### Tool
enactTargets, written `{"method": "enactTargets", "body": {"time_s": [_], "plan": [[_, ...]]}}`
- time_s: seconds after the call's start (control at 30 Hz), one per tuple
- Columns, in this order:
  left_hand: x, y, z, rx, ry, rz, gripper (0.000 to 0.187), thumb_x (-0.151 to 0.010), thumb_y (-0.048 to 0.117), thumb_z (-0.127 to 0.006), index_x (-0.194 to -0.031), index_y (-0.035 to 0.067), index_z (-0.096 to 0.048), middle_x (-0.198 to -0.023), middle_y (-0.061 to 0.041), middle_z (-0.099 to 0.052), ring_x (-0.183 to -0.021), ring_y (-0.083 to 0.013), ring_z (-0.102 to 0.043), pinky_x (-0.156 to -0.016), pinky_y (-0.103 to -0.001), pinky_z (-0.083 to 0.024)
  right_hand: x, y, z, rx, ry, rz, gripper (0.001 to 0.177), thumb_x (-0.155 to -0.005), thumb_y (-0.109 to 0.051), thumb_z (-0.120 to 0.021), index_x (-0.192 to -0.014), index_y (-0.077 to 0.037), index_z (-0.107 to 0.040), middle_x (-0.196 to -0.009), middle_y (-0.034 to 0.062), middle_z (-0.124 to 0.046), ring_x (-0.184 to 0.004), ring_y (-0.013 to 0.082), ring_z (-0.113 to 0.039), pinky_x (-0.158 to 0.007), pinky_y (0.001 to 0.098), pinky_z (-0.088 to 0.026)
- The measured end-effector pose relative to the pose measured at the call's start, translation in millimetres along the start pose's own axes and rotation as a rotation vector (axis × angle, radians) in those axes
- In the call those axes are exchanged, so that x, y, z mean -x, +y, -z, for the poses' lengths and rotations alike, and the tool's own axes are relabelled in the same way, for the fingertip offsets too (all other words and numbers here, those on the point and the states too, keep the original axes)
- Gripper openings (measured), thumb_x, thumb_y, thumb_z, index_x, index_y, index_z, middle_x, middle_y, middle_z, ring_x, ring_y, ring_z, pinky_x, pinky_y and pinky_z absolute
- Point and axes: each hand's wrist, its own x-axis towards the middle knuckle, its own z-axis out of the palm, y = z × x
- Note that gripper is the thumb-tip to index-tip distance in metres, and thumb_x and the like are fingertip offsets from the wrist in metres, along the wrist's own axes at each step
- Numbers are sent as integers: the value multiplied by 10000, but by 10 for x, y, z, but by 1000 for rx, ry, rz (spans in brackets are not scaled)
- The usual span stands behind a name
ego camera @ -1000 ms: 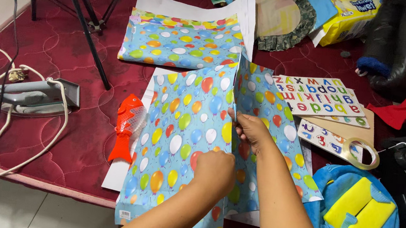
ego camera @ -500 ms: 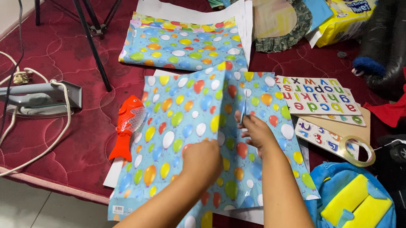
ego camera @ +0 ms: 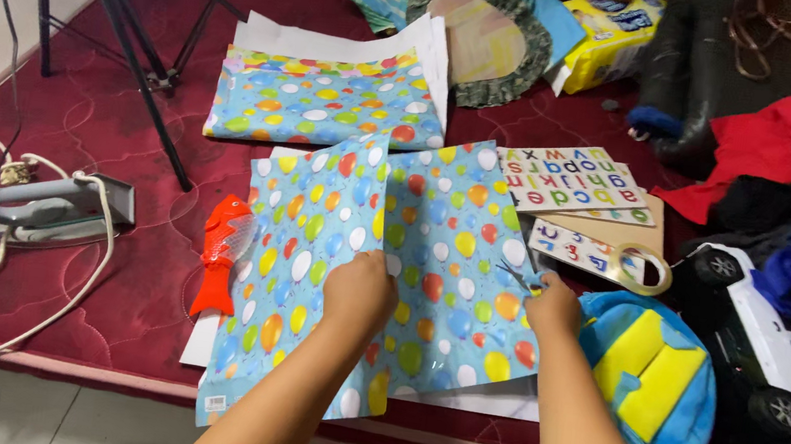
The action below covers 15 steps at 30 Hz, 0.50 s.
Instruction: The person cuts a piece of balloon-patterned wrapping paper with scissors, places a red fish toy on it, and folds the paper around the toy. The person then wraps the toy in a white sheet of paper and folds the edges.
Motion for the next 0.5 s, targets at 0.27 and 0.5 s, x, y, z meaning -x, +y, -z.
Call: {"method": "enactTargets", "body": {"time_s": [0.27, 0.5], "plan": [[-30, 338, -241, -27, 87, -112, 169, -849, 181, -639, -939, 42, -672, -974, -205, -674, -739, -390, -703, -646, -504, -566, -465, 410, 1190, -32, 359, 175, 379, -784, -64, -720, -1160, -114, -711, -1021, 232, -722, -970, 455, -667, -819, 533, -531], [-42, 893, -418, 134, 115, -273, 130, -816, 122, -653, -923, 49, -665, -979, -201, -675, -739, -391, -686, -648, -501, -545, -364, 1259, 1661, 36, 550, 91, 388, -838, -110, -716, -1223, -103, -672, -1132, 215, -693, -1055, 446, -651, -879, 525, -528]]}}
